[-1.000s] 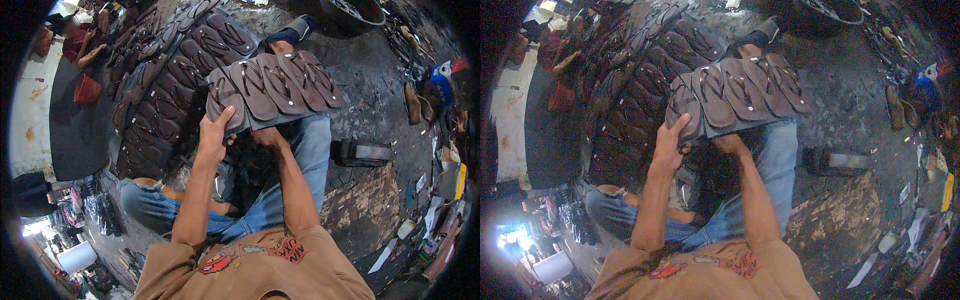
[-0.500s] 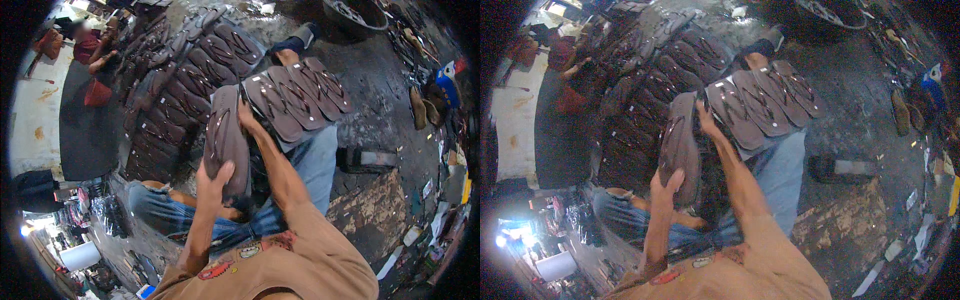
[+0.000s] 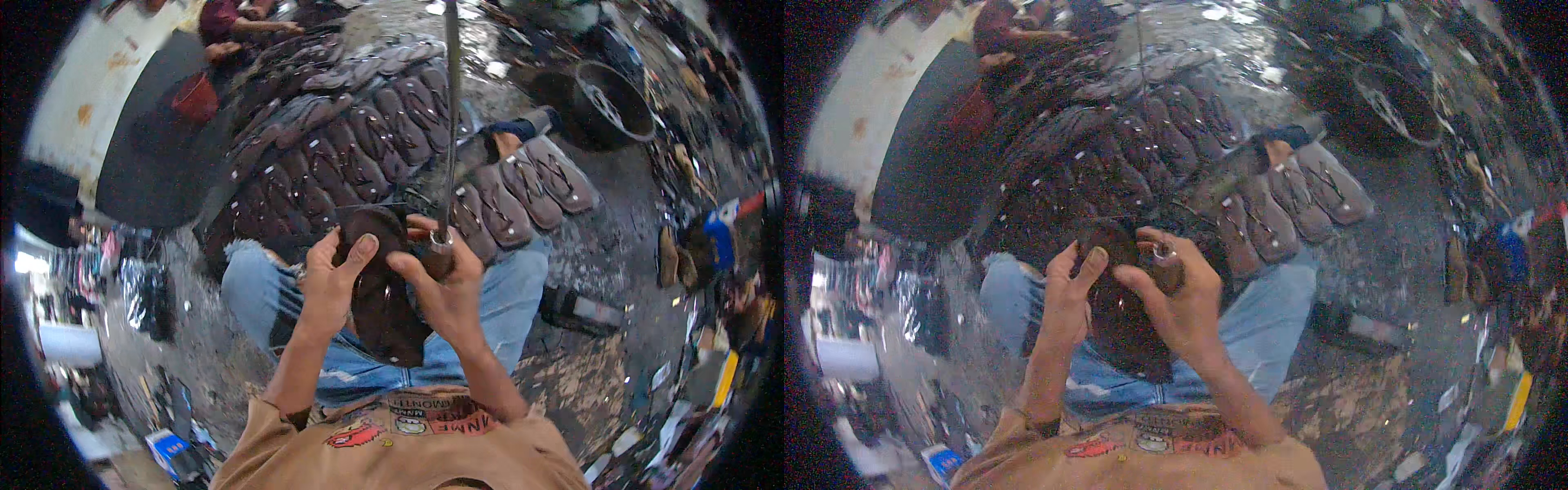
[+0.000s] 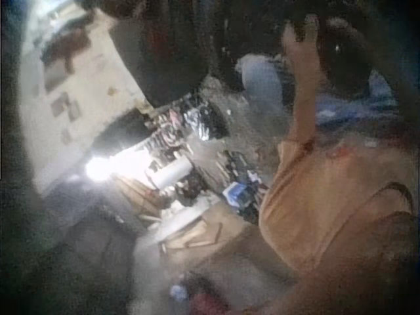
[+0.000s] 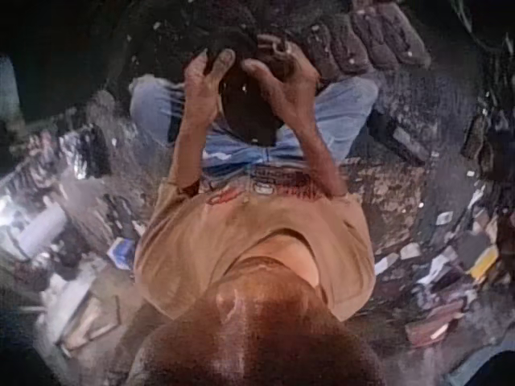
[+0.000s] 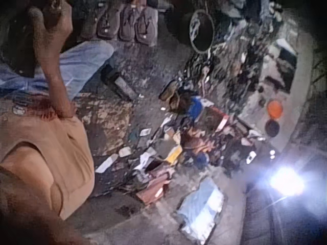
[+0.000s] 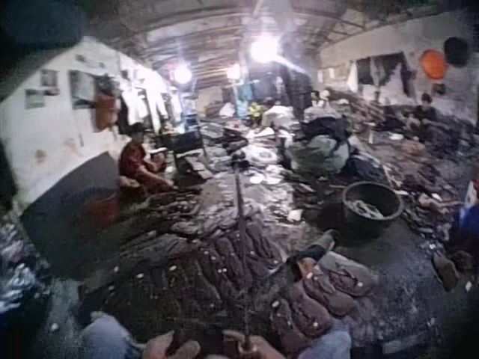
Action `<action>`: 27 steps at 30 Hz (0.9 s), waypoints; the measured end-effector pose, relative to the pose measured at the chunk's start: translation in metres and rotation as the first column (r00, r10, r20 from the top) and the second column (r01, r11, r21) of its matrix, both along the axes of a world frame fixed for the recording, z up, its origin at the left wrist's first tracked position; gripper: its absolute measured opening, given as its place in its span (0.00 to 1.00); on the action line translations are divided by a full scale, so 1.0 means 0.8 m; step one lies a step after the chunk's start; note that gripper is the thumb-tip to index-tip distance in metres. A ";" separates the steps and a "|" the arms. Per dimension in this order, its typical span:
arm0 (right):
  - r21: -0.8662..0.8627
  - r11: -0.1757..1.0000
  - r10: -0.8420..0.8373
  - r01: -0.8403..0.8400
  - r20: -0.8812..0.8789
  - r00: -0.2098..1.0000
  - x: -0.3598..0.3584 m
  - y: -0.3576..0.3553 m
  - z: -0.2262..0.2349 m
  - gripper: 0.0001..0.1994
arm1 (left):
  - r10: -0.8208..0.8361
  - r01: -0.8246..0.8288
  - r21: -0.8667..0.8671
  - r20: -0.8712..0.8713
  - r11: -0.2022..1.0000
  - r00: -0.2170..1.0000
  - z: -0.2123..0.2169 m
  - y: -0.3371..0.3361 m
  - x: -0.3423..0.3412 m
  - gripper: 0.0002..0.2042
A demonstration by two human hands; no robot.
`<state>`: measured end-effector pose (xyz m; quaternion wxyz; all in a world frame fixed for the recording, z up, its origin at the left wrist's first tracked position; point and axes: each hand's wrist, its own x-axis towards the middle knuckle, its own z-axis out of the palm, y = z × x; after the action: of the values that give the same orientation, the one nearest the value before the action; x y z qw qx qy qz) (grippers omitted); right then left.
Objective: The person sits on the floor and uses a knife to trim excess material from the edges of brown flip-flops. They handle each sandal one at a time, scraping the sole and strap edges, then place the finished sandals back in a row.
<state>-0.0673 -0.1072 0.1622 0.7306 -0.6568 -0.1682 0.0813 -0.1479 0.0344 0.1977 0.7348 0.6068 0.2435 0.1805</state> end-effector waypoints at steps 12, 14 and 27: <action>-0.613 0.693 0.428 -0.381 -0.076 0.901 -0.108 -0.176 -0.059 0.11 | -0.121 0.003 -0.444 -0.237 0.896 0.964 0.005 0.019 -0.065 0.17; -0.694 0.576 0.434 -0.431 -0.187 0.881 -0.090 -0.174 -0.055 0.12 | -0.103 -0.023 -0.420 -0.273 0.907 0.957 0.009 0.012 -0.063 0.17; -0.601 0.478 0.707 -0.641 -0.170 0.687 0.059 -0.101 0.023 0.16 | -0.185 0.113 -0.174 -0.487 0.978 0.853 0.063 -0.008 -0.048 0.28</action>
<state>-0.0199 -0.1877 0.1807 0.3719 -0.7405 -0.4125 0.3784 -0.1865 0.0281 0.2478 0.6986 0.5972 0.3897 -0.0581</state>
